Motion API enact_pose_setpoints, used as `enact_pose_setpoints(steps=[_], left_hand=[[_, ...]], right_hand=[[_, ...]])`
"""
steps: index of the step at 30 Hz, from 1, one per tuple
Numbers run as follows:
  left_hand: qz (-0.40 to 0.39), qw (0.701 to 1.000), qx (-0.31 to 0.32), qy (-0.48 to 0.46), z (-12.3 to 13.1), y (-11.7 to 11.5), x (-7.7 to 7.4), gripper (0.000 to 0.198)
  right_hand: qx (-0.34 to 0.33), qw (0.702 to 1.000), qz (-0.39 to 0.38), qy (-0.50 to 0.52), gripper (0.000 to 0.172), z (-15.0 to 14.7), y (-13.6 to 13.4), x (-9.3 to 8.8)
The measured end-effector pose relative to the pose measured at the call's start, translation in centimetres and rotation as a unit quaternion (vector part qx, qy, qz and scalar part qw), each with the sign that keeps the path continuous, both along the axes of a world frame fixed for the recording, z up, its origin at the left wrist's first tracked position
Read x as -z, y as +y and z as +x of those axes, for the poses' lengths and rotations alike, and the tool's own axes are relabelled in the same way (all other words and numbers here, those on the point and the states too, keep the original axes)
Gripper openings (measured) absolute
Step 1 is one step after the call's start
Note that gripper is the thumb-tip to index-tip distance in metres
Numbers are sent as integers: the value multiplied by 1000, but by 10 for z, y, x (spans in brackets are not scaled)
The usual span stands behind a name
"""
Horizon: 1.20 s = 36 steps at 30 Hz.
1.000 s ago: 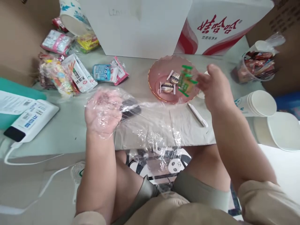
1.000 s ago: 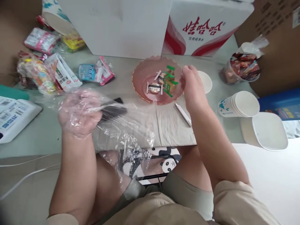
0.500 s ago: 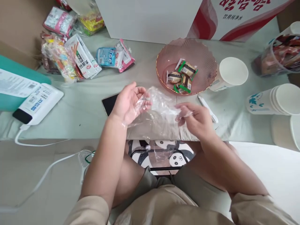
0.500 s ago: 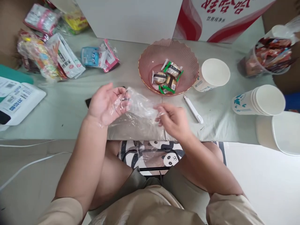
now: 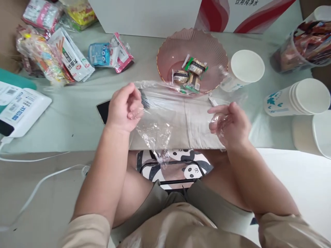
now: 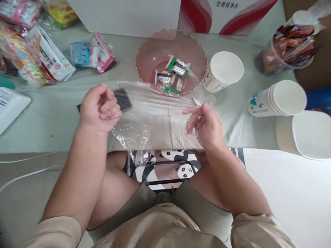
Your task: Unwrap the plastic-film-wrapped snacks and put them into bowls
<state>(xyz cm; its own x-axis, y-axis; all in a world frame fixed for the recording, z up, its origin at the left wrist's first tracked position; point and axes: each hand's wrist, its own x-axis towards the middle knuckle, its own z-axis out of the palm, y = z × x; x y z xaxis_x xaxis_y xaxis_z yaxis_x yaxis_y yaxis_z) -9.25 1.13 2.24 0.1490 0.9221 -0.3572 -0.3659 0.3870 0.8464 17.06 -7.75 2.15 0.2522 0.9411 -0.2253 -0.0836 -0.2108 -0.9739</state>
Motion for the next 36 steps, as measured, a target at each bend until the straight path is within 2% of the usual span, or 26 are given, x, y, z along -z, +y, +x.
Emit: enact_pose_setpoints(steps=[3,5,7,11,13,17,19,22,24,27,29,31,33,34,36], left_hand=[[13,1000,-10,5,-3,7,-1,52],[7,999,-33,-2,-1,8,2,51],[-3,1000,-25,-11,2,5,7,48],[8,991,132,24,3,-6,15,39],[21,984,168,45,-1,-9,16,26],[35,992,118,26,-10,-6,11,14],[37,996,77,31,-13,-4,6,15],[40,995,39,80,-13,-2,2,7],[36,993,48,103,-12,-3,4,12],[10,986,132,97,-9,-8,12,28],[-14,971,227,70,-6,-11,16,51],[-36,941,330,63,-2,-15,17,64],[-43,910,400,97,2,-17,14,55],[-38,902,413,121,3,-17,11,45],[-14,905,393,161,4,-16,6,27]], right_hand=[[-22,1000,-8,-1,59,7,-6,-2],[-31,999,-9,-1,60,9,-9,-1],[-33,999,-18,-8,63,8,-9,1],[-22,999,-48,-12,69,6,-5,7],[-19,999,-47,1,68,7,-2,12],[-46,997,-58,7,56,17,-2,16],[-99,991,-83,-11,45,24,-4,15],[-175,977,-106,-56,26,30,-6,11],[-156,980,-90,-85,18,29,-5,9],[-88,989,-61,-104,9,23,0,9],[-76,989,-68,-106,8,18,2,9],[-78,987,-84,-110,10,15,4,9],[-73,987,-91,-114,11,15,4,10],[-66,987,-92,-116,12,16,4,10],[-55,987,-96,-120,13,19,3,11]])
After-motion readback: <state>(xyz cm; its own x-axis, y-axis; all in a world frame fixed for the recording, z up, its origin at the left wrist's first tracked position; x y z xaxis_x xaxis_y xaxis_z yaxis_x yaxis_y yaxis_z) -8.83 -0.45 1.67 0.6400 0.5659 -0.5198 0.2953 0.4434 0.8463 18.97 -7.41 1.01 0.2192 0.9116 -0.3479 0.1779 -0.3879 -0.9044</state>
